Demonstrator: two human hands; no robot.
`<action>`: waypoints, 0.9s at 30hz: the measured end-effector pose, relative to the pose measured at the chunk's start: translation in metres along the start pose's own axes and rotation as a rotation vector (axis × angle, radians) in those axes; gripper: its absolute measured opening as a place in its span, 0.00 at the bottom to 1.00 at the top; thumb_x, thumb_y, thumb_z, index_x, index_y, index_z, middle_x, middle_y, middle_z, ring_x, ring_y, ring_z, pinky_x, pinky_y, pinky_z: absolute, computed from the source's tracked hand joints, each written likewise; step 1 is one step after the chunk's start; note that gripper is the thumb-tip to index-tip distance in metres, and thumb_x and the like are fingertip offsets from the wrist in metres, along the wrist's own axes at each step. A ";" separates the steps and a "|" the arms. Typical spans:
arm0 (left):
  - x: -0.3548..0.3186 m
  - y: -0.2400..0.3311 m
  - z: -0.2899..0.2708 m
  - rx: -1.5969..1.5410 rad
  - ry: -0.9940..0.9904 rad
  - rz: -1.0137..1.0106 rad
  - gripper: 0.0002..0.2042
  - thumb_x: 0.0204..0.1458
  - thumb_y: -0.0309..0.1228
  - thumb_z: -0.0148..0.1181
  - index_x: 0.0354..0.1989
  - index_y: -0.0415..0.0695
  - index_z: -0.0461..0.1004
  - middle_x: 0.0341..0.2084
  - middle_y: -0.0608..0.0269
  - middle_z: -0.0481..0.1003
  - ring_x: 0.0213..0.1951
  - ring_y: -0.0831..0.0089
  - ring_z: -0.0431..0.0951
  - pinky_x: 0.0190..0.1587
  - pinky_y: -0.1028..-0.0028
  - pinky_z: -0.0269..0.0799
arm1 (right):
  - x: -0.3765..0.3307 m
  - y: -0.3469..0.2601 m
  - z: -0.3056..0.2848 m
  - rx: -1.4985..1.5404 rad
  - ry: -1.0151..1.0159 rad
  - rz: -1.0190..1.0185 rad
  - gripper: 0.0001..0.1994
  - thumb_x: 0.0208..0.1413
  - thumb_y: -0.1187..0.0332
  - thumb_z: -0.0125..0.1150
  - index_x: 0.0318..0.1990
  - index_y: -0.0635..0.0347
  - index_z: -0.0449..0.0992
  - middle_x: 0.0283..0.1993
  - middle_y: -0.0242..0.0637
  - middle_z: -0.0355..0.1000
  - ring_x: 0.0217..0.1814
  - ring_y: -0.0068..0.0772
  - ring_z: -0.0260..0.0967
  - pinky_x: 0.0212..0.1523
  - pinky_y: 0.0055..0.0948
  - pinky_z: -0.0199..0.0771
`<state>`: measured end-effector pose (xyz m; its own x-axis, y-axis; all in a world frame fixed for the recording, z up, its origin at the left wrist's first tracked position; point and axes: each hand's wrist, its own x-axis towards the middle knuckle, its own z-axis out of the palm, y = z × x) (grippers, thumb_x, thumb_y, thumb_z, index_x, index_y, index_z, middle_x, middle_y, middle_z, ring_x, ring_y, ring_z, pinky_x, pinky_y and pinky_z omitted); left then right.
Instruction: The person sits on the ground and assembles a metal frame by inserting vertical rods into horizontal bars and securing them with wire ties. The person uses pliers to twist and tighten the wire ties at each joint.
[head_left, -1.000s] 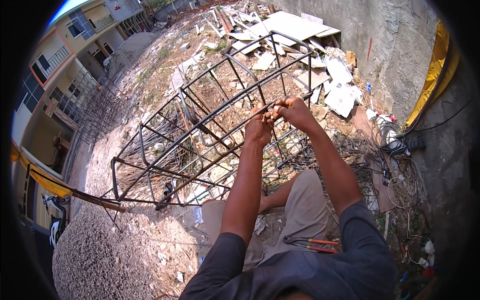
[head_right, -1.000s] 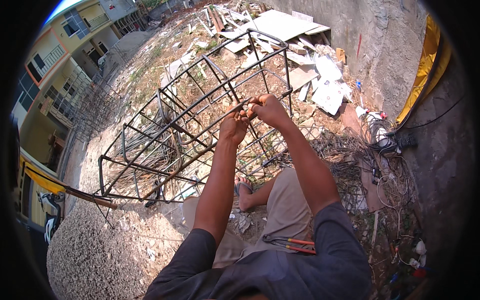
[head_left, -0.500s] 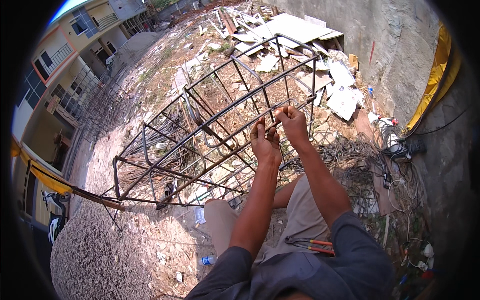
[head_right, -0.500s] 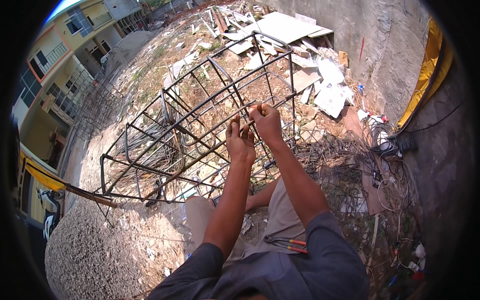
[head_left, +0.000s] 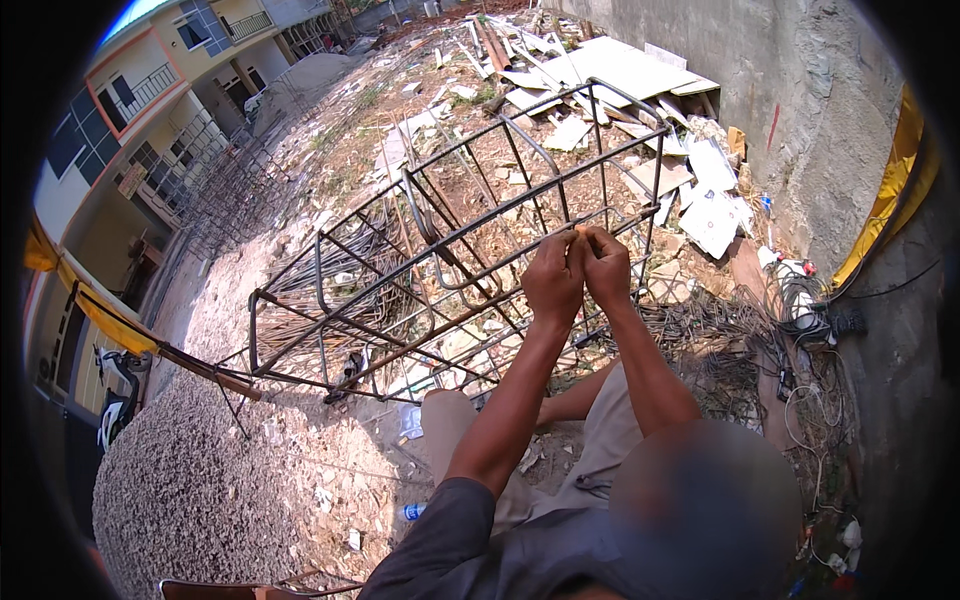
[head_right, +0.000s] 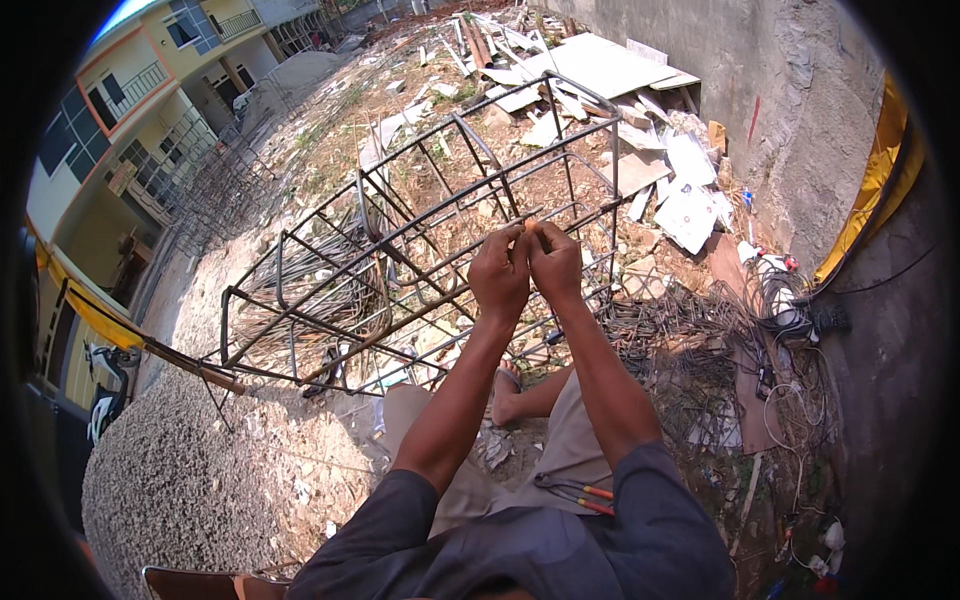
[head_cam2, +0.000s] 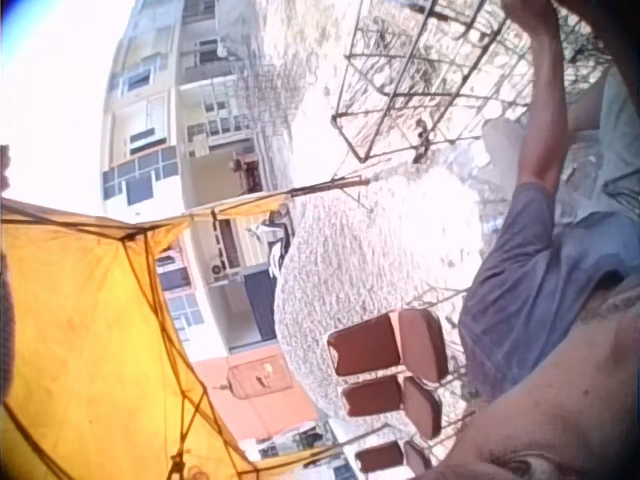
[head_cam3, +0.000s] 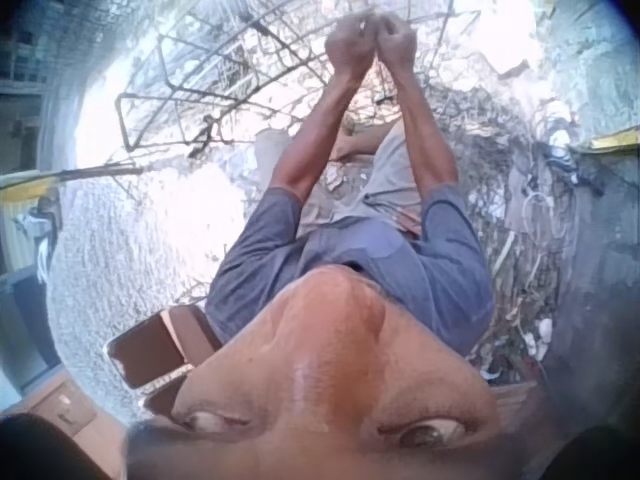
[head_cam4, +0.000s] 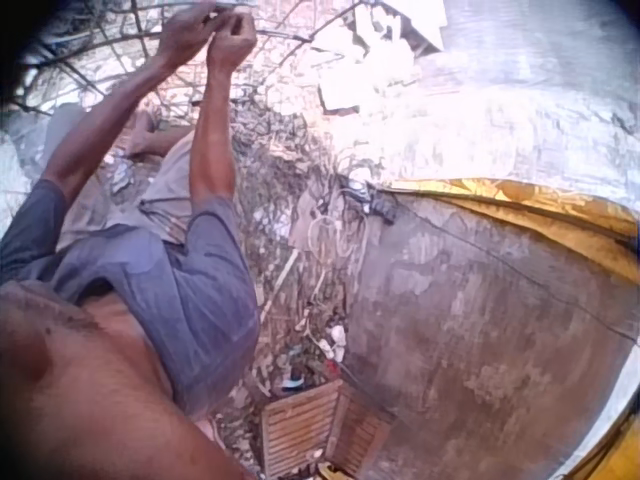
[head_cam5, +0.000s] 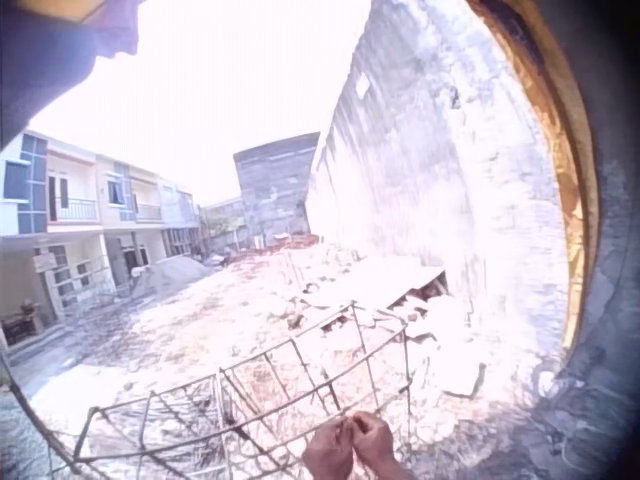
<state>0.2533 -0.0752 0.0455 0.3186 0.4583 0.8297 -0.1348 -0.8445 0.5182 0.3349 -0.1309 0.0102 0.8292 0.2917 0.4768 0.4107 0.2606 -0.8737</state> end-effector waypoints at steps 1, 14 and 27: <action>0.009 -0.002 -0.005 0.055 -0.058 0.016 0.07 0.57 0.35 0.67 0.38 0.45 0.81 0.33 0.57 0.82 0.29 0.59 0.83 0.30 0.66 0.76 | -0.004 -0.002 0.002 0.039 -0.022 0.040 0.09 0.63 0.69 0.63 0.44 0.65 0.82 0.34 0.34 0.81 0.37 0.19 0.76 0.38 0.25 0.75; 0.068 -0.023 -0.022 0.039 -0.652 -0.231 0.19 0.58 0.42 0.64 0.44 0.36 0.80 0.42 0.49 0.82 0.46 0.55 0.83 0.50 0.62 0.76 | 0.005 -0.004 0.016 0.006 0.153 0.146 0.15 0.62 0.60 0.69 0.30 0.64 0.80 0.21 0.27 0.71 0.23 0.16 0.62 0.25 0.26 0.62; 0.084 -0.051 -0.017 0.009 -0.747 -0.151 0.14 0.53 0.37 0.71 0.39 0.39 0.79 0.31 0.56 0.82 0.34 0.66 0.83 0.41 0.67 0.76 | 0.034 -0.021 -0.001 0.317 -0.079 0.531 0.12 0.57 0.60 0.71 0.29 0.57 0.79 0.16 0.23 0.65 0.12 0.12 0.51 0.14 0.19 0.43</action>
<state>0.2708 0.0113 0.0918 0.8838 0.2623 0.3875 -0.0327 -0.7915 0.6103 0.3546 -0.1276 0.0450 0.8537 0.5208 0.0017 -0.1924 0.3183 -0.9283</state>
